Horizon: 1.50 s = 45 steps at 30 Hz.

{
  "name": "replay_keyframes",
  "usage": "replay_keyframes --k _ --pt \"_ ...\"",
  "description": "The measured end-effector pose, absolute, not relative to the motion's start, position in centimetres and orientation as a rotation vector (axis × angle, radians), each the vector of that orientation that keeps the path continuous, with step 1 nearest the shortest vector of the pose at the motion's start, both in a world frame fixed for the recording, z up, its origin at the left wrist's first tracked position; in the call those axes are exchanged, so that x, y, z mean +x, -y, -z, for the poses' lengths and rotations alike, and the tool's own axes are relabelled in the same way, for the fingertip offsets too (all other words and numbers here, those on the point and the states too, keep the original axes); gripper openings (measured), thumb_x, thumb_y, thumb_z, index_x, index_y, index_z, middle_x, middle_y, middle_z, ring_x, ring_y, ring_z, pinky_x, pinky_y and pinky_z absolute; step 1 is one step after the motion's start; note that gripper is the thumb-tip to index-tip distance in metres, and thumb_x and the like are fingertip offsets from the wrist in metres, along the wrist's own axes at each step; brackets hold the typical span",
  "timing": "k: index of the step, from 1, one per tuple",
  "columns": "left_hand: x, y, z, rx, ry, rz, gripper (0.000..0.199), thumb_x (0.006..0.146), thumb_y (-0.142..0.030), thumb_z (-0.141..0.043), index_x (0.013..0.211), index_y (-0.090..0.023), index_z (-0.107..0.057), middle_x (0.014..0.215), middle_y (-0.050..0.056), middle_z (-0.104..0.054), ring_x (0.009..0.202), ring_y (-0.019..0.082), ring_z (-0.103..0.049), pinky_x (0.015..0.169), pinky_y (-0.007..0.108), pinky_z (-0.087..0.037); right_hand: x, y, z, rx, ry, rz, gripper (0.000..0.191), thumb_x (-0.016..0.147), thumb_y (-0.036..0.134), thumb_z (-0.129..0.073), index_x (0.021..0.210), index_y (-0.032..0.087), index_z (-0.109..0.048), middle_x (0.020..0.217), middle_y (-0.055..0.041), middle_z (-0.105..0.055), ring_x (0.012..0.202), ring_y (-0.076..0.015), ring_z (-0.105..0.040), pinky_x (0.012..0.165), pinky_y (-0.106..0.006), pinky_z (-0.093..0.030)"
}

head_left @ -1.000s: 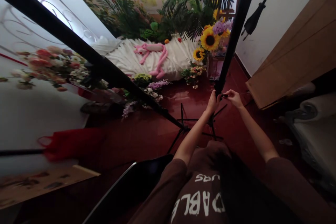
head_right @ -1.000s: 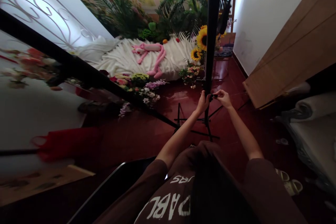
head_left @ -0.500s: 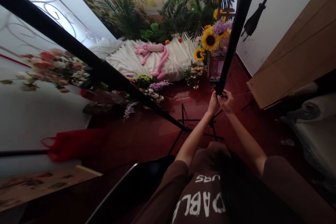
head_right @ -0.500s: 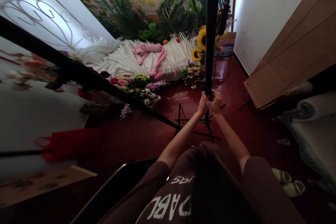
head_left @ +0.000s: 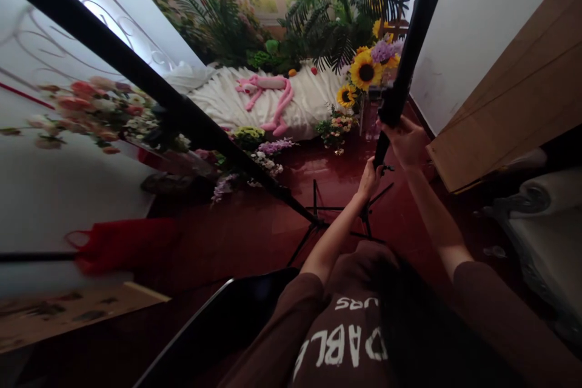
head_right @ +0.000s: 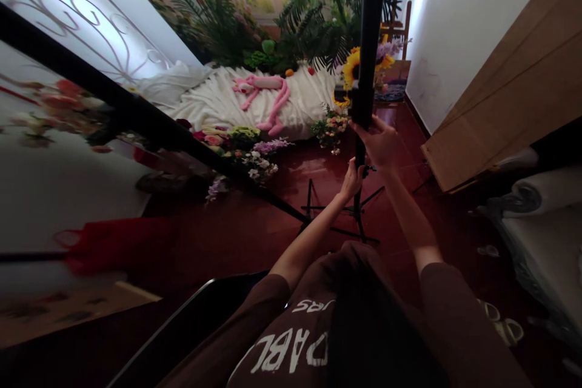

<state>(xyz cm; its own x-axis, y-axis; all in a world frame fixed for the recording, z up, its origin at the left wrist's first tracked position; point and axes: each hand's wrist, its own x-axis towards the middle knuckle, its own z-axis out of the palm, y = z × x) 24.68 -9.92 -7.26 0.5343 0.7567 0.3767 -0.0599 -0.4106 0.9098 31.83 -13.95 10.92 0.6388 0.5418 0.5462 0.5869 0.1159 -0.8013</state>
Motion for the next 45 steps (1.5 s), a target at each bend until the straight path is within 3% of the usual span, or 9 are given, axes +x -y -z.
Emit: replay_keyframes --k 5,9,15,21,28,32,37,42,45 --pt "24.6 10.1 7.0 1.756 -0.588 -1.017 0.04 0.097 -0.046 -0.044 0.128 -0.02 -0.048 0.109 0.011 -0.064 0.093 0.017 -0.062 0.09 0.034 -0.05 33.1 13.1 -13.8 -1.449 1.073 0.122 0.041 0.084 0.055 -0.065 0.1 0.019 -0.075 0.091 -0.0012 -0.075 0.093 -0.02 -0.072 0.08 -0.031 -0.057" --pt "24.7 10.1 7.0 1.735 -0.592 -0.992 0.039 0.097 -0.046 -0.045 0.126 -0.021 -0.049 0.102 0.009 -0.065 0.085 0.015 -0.062 0.087 0.032 -0.051 32.9 13.7 -12.8 -1.469 1.076 0.093 0.042 0.083 0.056 -0.065 0.102 0.019 -0.075 0.093 -0.0015 -0.076 0.095 -0.0205 -0.071 0.079 -0.031 -0.057" --pt "24.9 10.2 7.0 1.754 -0.625 -1.031 0.036 0.097 -0.044 -0.046 0.124 -0.021 -0.049 0.109 0.011 -0.065 0.095 0.017 -0.062 0.09 0.032 -0.05 32.1 14.7 -10.9 -1.575 1.065 0.041 0.038 0.081 0.054 -0.069 0.1 0.022 -0.076 0.093 -0.0015 -0.077 0.091 -0.0208 -0.072 0.078 -0.032 -0.058" --pt "24.8 10.5 6.7 1.742 -0.615 -1.043 0.035 0.097 -0.044 -0.044 0.122 -0.02 -0.052 0.101 0.009 -0.066 0.085 0.015 -0.062 0.084 0.029 -0.051 32.6 15.1 -9.9 -1.537 1.038 -0.033 0.043 0.075 0.056 -0.074 0.102 0.022 -0.075 0.097 -0.0028 -0.077 0.088 -0.0206 -0.072 0.083 -0.036 -0.059" --pt "24.7 10.2 6.9 1.749 -0.632 -1.03 0.035 0.096 -0.044 -0.047 0.122 -0.022 -0.053 0.104 0.009 -0.066 0.089 0.016 -0.064 0.087 0.031 -0.051 34.0 20.4 -3.9 -1.576 1.026 -0.28 0.029 0.087 0.044 -0.064 0.11 0.028 -0.071 0.117 -0.0043 -0.072 0.111 -0.0217 -0.066 0.099 -0.041 -0.054" --pt "24.7 10.2 7.0 1.743 -0.631 -1.013 0.034 0.097 -0.043 -0.047 0.122 -0.021 -0.053 0.105 0.009 -0.066 0.088 0.016 -0.064 0.086 0.03 -0.051 34.1 22.4 -0.4 -1.568 1.012 -0.426 0.032 0.091 0.038 -0.06 0.122 0.03 -0.063 0.119 -0.0036 -0.071 0.111 -0.0199 -0.066 0.099 -0.041 -0.054" --pt "24.7 10.2 7.0 1.731 -0.63 -1.006 0.034 0.097 -0.041 -0.048 0.124 -0.02 -0.051 0.104 0.009 -0.066 0.088 0.016 -0.064 0.084 0.029 -0.051 34.1 21.7 2.1 -1.529 0.986 -0.459 0.034 0.093 0.046 -0.055 0.123 0.03 -0.058 0.123 -0.0041 -0.069 0.115 -0.0177 -0.064 0.097 -0.036 -0.054" --pt "24.7 10.4 6.7 1.725 -0.622 -1.021 0.032 0.097 -0.041 -0.049 0.121 -0.02 -0.053 0.098 0.007 -0.067 0.081 0.013 -0.062 0.08 0.026 -0.05 34.8 20.1 3.7 -1.54 0.924 -0.342 0.04 0.092 0.052 -0.054 0.122 0.026 -0.056 0.096 -0.0029 -0.071 0.085 -0.015 -0.07 0.078 -0.028 -0.057" --pt "24.7 10.3 6.7 1.725 -0.618 -1.037 0.032 0.096 -0.04 -0.05 0.121 -0.019 -0.053 0.099 0.008 -0.067 0.083 0.013 -0.063 0.081 0.026 -0.05 35.0 19.1 3.3 -1.614 0.861 -0.371 0.036 0.093 0.048 -0.054 0.121 0.026 -0.055 0.069 0.005 -0.064 0.053 -0.0094 -0.061 0.055 -0.019 -0.05"
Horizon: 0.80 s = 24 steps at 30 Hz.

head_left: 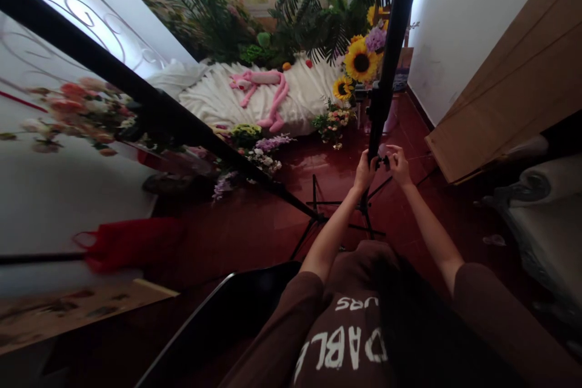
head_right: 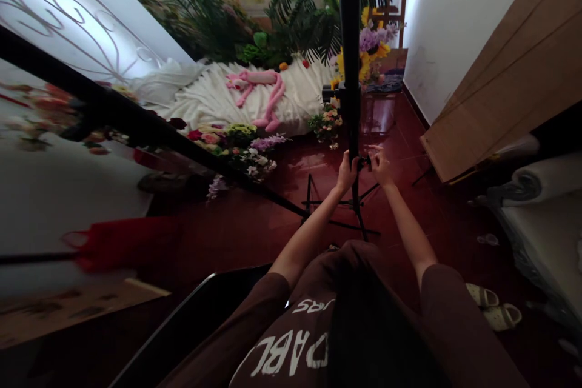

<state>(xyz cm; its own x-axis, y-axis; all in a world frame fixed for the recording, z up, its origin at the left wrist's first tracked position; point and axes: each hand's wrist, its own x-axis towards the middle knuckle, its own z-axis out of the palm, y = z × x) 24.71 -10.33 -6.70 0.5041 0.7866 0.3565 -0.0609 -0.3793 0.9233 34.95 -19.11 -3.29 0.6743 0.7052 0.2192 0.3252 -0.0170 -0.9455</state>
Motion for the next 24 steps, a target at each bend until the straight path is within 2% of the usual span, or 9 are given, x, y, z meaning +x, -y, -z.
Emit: replay_keyframes --k 2,4,7,9,12,15,17,20,24 --pt "24.7 10.3 6.7 1.719 -0.623 -1.026 0.032 0.096 -0.04 -0.05 0.121 -0.02 -0.053 0.1 0.008 -0.067 0.084 0.014 -0.064 0.081 0.026 -0.05 35.0 18.4 2.5 -1.655 0.753 -0.475 0.031 0.093 0.041 -0.054 0.119 0.025 -0.055 0.055 0.0091 -0.057 0.038 -0.0071 -0.049 0.04 -0.016 -0.039" --pt "24.6 10.2 6.6 1.716 -0.632 -1.008 0.032 0.096 -0.039 -0.051 0.121 -0.02 -0.054 0.101 0.008 -0.068 0.087 0.014 -0.065 0.083 0.026 -0.05 35.0 17.8 1.5 -1.668 0.57 -0.632 0.022 0.093 0.03 -0.053 0.113 0.021 -0.056 0.047 0.0113 -0.051 0.03 -0.006 -0.039 0.033 -0.014 -0.028" --pt "24.3 10.3 6.1 1.727 -0.655 -0.976 0.033 0.095 -0.038 -0.052 0.123 -0.022 -0.054 0.106 0.008 -0.068 0.093 0.015 -0.065 0.087 0.028 -0.05 35.3 17.2 0.3 -1.588 0.286 -0.916 0.01 0.093 0.016 -0.048 0.095 0.017 -0.057 0.041 0.0107 -0.048 0.027 -0.0039 -0.032 0.03 -0.013 -0.021" --pt "24.1 10.5 5.6 1.735 -0.683 -0.947 0.035 0.094 -0.038 -0.054 0.126 -0.023 -0.054 0.111 0.008 -0.068 0.097 0.017 -0.066 0.089 0.03 -0.05 35.3 17.0 0.0 -1.502 0.166 -1.002 0.012 0.093 0.013 -0.047 0.084 0.016 -0.056 0.04 0.0091 -0.048 0.027 -0.0024 -0.032 0.03 -0.011 -0.02" --pt "23.2 11.0 5.1 1.715 -0.704 -0.911 0.042 0.093 -0.038 -0.056 0.132 -0.025 -0.052 0.121 0.009 -0.066 0.106 0.019 -0.065 0.093 0.033 -0.05 34.6 16.8 0.7 -1.407 0.046 -0.896 0.017 0.093 0.015 -0.049 0.076 0.017 -0.052 0.041 0.0084 -0.05 0.028 -0.0023 -0.037 0.03 -0.01 -0.026" --pt "21.0 11.6 5.9 1.668 -0.692 -0.84 0.044 0.093 -0.037 -0.055 0.134 -0.024 -0.052 0.127 0.01 -0.065 0.11 0.02 -0.065 0.094 0.033 -0.052 32.7 16.6 2.8 -1.351 -0.04 -0.757 0.019 0.095 0.022 -0.046 0.077 0.019 -0.05 0.046 0.0072 -0.057 0.032 -0.0052 -0.05 0.036 -0.012 -0.041" --pt "18.3 11.7 7.1 1.641 -0.734 -0.723 0.041 0.092 -0.039 -0.056 0.13 -0.022 -0.056 0.122 0.011 -0.067 0.104 0.02 -0.068 0.091 0.034 -0.053 30.9 16.6 4.7 -1.346 -0.057 -0.751 0.018 0.096 0.026 -0.044 0.08 0.02 -0.049 0.049 0.006 -0.062 0.038 -0.0083 -0.059 0.042 -0.015 -0.048" --pt "12.5 10.7 8.7 1.576 -0.955 -0.605 0.044 0.087 -0.042 -0.063 0.123 -0.019 -0.058 0.112 0.011 -0.07 0.093 0.02 -0.07 0.086 0.035 -0.055 28.0 16.7 7.5 -1.382 -0.083 -0.837 0.016 0.096 0.028 -0.042 0.081 0.022 -0.045 0.052 0.0052 -0.065 0.043 -0.0102 -0.065 0.044 -0.016 -0.051" --pt "3.2 7.7 8.4 1.507 -1.161 -0.703 0.04 0.085 -0.054 -0.062 0.101 -0.017 -0.064 0.095 0.008 -0.071 0.086 0.018 -0.068 0.08 0.031 -0.054 24.1 16.2 9.3 -1.425 -0.053 -1.056 0.018 0.097 0.022 -0.036 0.08 0.022 -0.044 0.054 0.005 -0.067 0.047 -0.0101 -0.067 0.048 -0.017 -0.053"
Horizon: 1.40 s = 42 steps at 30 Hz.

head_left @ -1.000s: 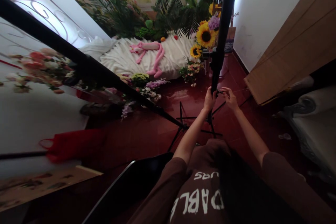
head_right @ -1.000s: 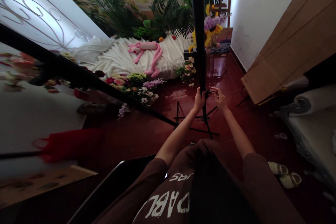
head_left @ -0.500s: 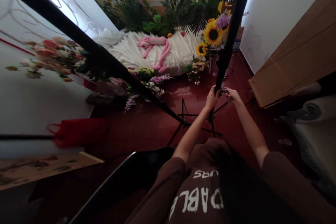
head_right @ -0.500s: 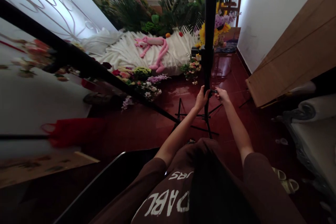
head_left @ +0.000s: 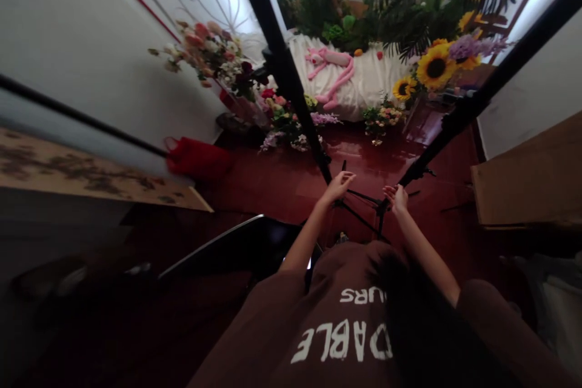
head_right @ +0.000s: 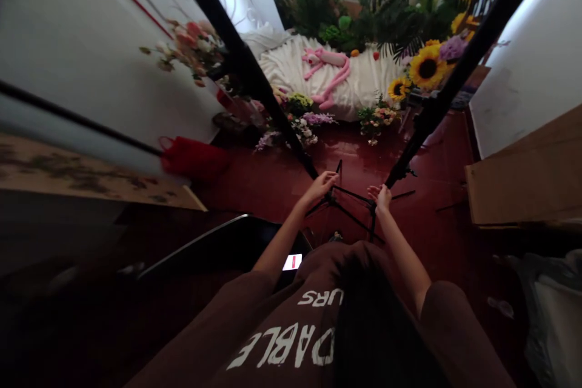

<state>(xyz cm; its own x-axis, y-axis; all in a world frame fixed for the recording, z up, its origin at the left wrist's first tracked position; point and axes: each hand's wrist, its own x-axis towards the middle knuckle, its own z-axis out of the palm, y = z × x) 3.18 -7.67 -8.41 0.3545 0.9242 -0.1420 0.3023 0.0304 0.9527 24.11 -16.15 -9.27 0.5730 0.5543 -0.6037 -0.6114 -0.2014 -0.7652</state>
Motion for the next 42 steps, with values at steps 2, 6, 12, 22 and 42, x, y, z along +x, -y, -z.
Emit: replay_keyframes --k 2,6,12,22,42 --pt "-1.1 6.0 7.1 1.564 -1.232 -0.775 0.044 0.086 -0.06 -0.056 0.086 -0.018 -0.064 0.086 0.006 -0.07 0.08 0.017 -0.067 0.076 0.03 -0.053 22.2 15.3 9.1 -1.443 0.004 -1.146 0.02 0.097 0.02 -0.037 0.079 0.021 -0.045 0.054 0.0053 -0.067 0.049 -0.01 -0.067 0.049 -0.017 -0.054" --pt "-6.5 3.8 4.0 1.567 -1.478 -1.101 0.049 0.085 -0.068 -0.051 0.084 -0.019 -0.057 0.082 0.005 -0.067 0.075 0.016 -0.064 0.072 0.028 -0.051 18.2 12.8 7.5 -1.466 0.18 -1.346 0.02 0.097 0.02 -0.041 0.078 0.021 -0.049 0.055 0.0046 -0.066 0.049 -0.0103 -0.067 0.051 -0.018 -0.054" --pt "-6.5 2.6 2.1 1.697 -1.4 -1.396 0.05 0.09 -0.064 -0.047 0.116 -0.021 -0.052 0.121 0.014 -0.061 0.103 0.017 -0.063 0.09 0.032 -0.052 12.0 9.2 3.9 -1.412 0.475 -1.685 0.026 0.102 0.033 -0.039 0.087 0.019 -0.055 0.061 0.001 -0.068 0.052 -0.0108 -0.066 0.052 -0.018 -0.052" --pt "-5.1 0.9 2.0 1.59 -1.13 -1.275 0.045 0.094 -0.05 -0.05 0.127 -0.02 -0.056 0.12 0.011 -0.066 0.12 0.022 -0.06 0.107 0.038 -0.044 8.7 6.8 0.2 -1.115 0.451 -1.863 0.047 0.102 0.05 -0.03 0.09 0.018 -0.062 0.067 -0.0029 -0.069 0.055 -0.0115 -0.064 0.054 -0.021 -0.054" --pt "-1.4 -0.4 5.4 1.547 -1.337 -1.393 0.058 0.089 -0.074 -0.034 0.104 -0.024 -0.058 0.1 0.009 -0.063 0.098 0.02 -0.061 0.098 0.035 -0.046 11.0 6.3 -0.5 -1.316 1.077 -1.294 0.011 0.075 0.014 -0.074 0.074 0.02 -0.065 0.066 0.0017 -0.068 0.068 -0.0124 -0.07 0.062 -0.018 -0.056"
